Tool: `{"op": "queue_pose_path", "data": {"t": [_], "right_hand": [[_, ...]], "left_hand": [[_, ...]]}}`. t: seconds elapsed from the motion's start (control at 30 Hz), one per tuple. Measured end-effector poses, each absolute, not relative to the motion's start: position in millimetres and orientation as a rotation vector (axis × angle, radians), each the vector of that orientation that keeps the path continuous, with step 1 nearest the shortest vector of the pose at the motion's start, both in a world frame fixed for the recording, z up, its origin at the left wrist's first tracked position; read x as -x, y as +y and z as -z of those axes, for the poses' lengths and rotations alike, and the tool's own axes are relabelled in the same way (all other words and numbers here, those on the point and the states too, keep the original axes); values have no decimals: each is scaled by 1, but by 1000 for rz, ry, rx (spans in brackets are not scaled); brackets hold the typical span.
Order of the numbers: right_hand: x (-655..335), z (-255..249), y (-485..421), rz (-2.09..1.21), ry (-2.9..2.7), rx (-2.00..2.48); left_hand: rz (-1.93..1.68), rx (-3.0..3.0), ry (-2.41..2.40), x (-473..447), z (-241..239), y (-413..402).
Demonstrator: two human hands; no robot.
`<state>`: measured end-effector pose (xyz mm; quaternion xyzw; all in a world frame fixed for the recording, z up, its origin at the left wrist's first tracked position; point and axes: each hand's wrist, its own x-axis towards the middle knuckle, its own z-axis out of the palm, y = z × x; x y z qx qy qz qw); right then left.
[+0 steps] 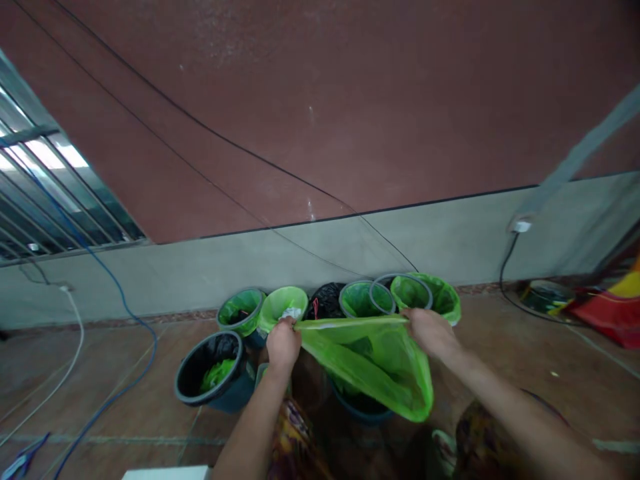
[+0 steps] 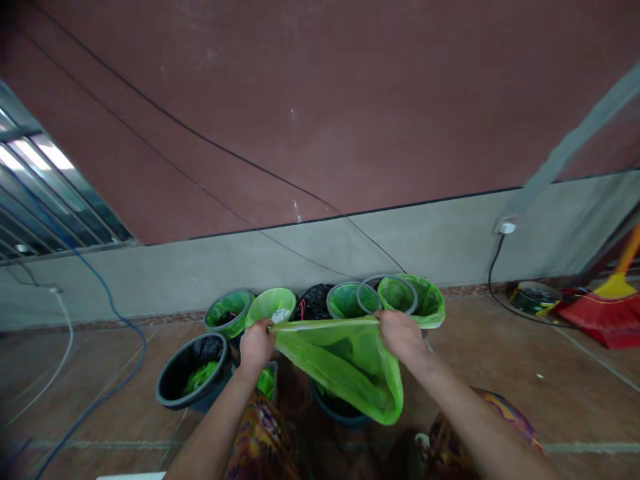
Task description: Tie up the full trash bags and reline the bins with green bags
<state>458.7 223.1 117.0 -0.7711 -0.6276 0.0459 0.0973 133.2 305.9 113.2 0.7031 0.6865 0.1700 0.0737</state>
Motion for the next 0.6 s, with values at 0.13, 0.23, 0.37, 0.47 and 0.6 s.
{"op": "queue_pose_path", "data": {"t": [0.13,0.23,0.37,0.47,0.6], "right_hand": [[-486,-138,221,-92,-1720,2364],[-501,-136,218,-136,-1680,2443],[-514,-126,217,-170,-1636,2471],[-522,-126,221,-123,-1598,2484],[-523,-156,230,-95,-1509,2465]], "left_hand": [[-366,-2084,2162,-125,-101,301],[-258,-2060,2175,-120,-94,299],[-228,-1989,2172,-107,-90,306],[-302,-1905,2121,-97,-91,317],[-520,-1835,1986,-94,-117,338]]}}
